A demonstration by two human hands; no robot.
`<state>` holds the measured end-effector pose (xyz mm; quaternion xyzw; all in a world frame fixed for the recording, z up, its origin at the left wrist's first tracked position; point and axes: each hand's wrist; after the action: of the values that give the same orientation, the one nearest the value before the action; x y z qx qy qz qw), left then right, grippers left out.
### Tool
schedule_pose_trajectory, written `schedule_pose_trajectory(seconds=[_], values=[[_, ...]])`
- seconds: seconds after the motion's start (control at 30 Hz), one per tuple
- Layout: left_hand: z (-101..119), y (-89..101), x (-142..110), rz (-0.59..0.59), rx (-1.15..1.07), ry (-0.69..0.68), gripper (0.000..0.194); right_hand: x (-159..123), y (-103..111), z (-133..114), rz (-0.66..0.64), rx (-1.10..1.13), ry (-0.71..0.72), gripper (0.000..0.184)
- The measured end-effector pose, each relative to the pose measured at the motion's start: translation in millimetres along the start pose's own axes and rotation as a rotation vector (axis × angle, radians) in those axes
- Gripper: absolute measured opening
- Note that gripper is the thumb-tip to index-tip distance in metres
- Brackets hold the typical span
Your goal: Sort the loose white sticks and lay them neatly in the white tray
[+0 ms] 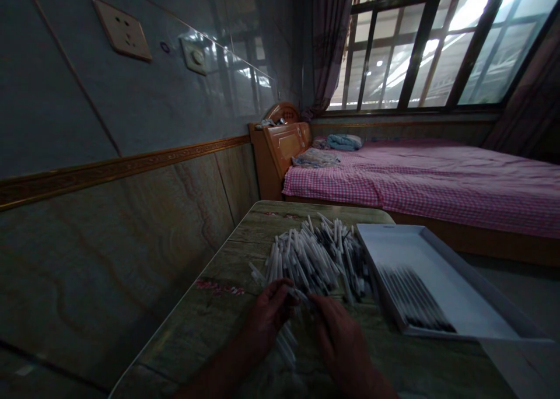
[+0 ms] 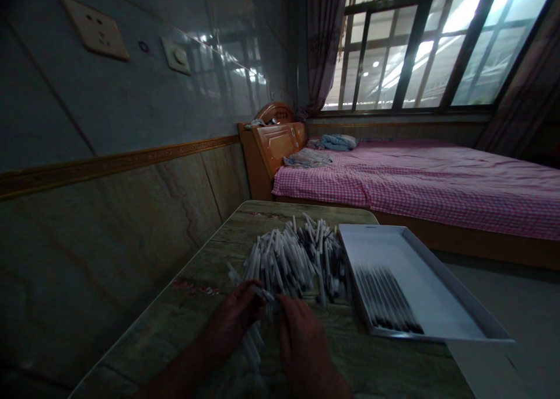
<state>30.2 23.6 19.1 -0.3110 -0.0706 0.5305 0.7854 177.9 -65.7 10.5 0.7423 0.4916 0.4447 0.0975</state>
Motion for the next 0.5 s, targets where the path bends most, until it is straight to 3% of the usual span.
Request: schedule_pose_trajectory(seconds=[0.33, 0.5], values=[[-1.8, 3.3, 4.8, 0.081, 0.116, -0.145, 0.036, -1.8, 6.0, 3.9, -0.075, -0.178, 0.025, 0.043], [0.3, 3.1, 4.2, 0.111, 0.149, -0.153, 0.039, -0.8, 8.6, 0.5, -0.076, -0.222, 0.047, 0.041]])
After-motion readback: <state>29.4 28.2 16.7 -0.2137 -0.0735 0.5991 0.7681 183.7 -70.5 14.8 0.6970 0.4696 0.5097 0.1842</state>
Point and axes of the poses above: each hand's wrist, its own x-axis towards the middle knuckle, its own y-axis out of the back of the hand, z = x × y, and after that the axes turned 2 degrees about -y, right-handed
